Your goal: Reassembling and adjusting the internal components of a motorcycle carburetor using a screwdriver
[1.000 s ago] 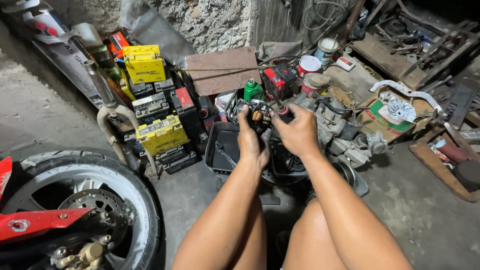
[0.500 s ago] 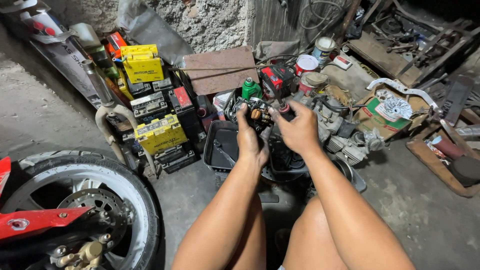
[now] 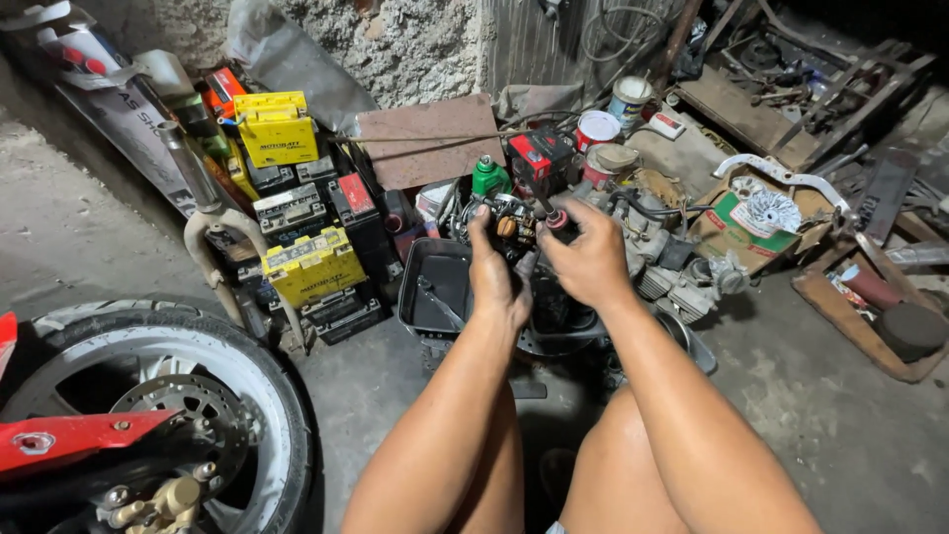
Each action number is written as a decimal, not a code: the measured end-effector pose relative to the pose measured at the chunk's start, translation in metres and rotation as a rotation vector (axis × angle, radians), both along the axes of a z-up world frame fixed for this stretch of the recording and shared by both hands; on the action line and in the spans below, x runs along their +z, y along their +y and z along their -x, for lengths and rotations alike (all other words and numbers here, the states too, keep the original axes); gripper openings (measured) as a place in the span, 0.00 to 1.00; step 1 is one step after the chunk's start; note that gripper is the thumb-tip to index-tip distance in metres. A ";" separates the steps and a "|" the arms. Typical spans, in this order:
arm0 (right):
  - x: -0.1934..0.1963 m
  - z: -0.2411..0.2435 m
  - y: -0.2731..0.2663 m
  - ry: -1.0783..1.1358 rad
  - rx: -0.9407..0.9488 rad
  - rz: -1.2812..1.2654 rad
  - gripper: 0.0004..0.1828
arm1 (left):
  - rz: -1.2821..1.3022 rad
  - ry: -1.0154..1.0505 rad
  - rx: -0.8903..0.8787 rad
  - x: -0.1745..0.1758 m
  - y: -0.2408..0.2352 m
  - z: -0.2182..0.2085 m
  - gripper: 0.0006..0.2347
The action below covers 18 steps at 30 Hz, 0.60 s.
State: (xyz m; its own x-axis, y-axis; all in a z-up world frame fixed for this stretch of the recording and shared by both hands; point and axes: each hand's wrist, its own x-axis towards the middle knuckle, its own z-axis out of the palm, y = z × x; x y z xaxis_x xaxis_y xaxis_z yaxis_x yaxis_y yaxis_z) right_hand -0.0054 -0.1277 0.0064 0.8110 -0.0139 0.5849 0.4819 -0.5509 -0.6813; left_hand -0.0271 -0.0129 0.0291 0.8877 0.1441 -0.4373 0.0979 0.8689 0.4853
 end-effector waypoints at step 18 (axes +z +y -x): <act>-0.002 -0.004 0.009 -0.023 -0.018 -0.019 0.08 | 0.005 0.018 0.025 0.005 0.004 0.000 0.23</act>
State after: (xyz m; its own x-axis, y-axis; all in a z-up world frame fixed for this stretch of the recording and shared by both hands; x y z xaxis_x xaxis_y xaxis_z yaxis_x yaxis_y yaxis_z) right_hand -0.0011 -0.1190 0.0039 0.7972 -0.0399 0.6025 0.4874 -0.5464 -0.6811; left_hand -0.0266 -0.0089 0.0337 0.8756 0.1644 -0.4541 0.0846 0.8735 0.4794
